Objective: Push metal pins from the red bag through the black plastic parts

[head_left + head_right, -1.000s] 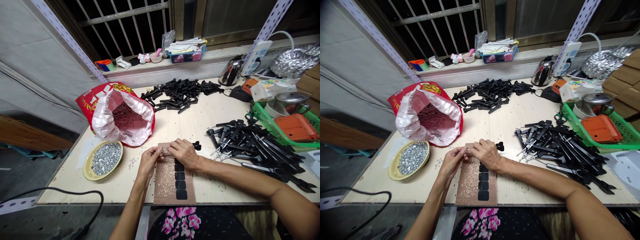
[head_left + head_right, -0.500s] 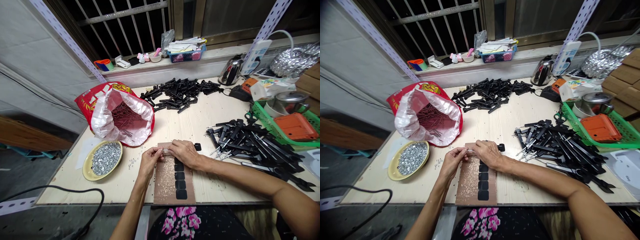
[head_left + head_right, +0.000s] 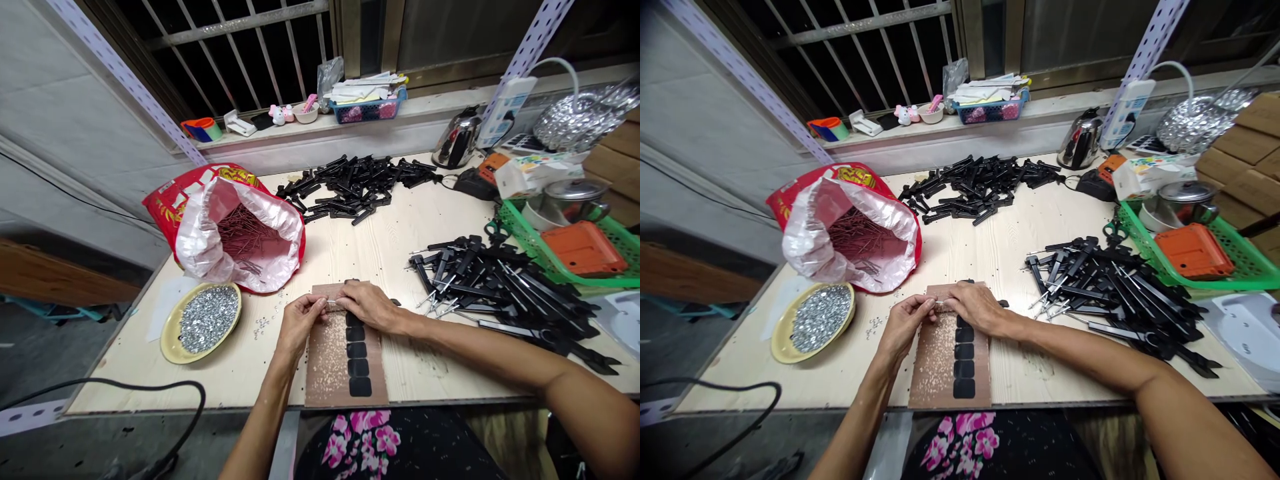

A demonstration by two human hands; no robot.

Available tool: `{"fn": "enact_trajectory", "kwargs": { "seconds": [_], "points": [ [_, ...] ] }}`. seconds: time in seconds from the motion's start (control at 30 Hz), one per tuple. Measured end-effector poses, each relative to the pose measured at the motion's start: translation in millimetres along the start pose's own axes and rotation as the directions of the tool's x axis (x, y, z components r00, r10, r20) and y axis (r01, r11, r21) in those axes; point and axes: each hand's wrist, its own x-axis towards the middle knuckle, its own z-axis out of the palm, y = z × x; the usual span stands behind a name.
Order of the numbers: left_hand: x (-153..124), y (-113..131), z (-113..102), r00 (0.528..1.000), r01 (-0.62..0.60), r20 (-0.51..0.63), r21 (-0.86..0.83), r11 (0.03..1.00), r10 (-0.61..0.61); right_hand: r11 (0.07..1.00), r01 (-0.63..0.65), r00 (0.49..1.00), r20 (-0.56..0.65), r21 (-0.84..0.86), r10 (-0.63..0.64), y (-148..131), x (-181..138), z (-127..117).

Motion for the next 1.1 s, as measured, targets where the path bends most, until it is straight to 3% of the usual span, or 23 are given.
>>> {"fn": "enact_trajectory", "kwargs": {
  "seconds": [0.2,0.33,0.5,0.6,0.67,0.77,0.87,0.9,1.03,1.1],
  "points": [
    [-6,-3,15,0.995,0.029,0.087,0.098,0.995,-0.038,0.986,-0.082,0.996,-0.013,0.146,0.085,15,-23,-14],
    [-10,-6,21,0.98,-0.176,0.156,0.359,0.917,0.127,0.983,-0.148,0.987,-0.048,0.11,0.154,29,-47,-20],
    [-6,-24,19,0.867,-0.457,0.187,0.669,0.586,0.463,0.989,-0.127,0.989,-0.091,-0.071,0.12,45,-44,-18],
    [-3,-41,17,0.819,-0.498,0.277,0.778,0.384,0.502,0.98,-0.043,0.996,-0.089,-0.193,0.026,53,-27,-16],
    [-2,-51,15,0.814,-0.496,0.312,0.811,0.309,0.489,0.965,-0.01,0.996,-0.09,-0.264,-0.014,56,-21,-14],
    [-1,-60,13,0.816,-0.486,0.319,0.83,0.273,0.483,0.946,0.106,0.991,-0.04,-0.305,-0.124,56,-27,-6],
    [0,-62,13,0.811,-0.489,0.322,0.831,0.264,0.489,0.881,0.392,0.92,0.126,-0.267,-0.371,53,-38,-1],
    [0,-62,13,0.809,-0.49,0.322,0.831,0.263,0.492,0.867,0.424,0.905,0.143,-0.26,-0.4,53,-39,-2],
    [1,-63,13,0.804,-0.491,0.315,0.83,0.264,0.505,0.924,0.234,0.969,-0.005,-0.301,-0.247,55,-33,-9],
    [1,-64,13,0.796,-0.5,0.321,0.827,0.259,0.513,0.896,0.339,0.94,0.061,-0.288,-0.336,56,-32,-10]
  ]
}}
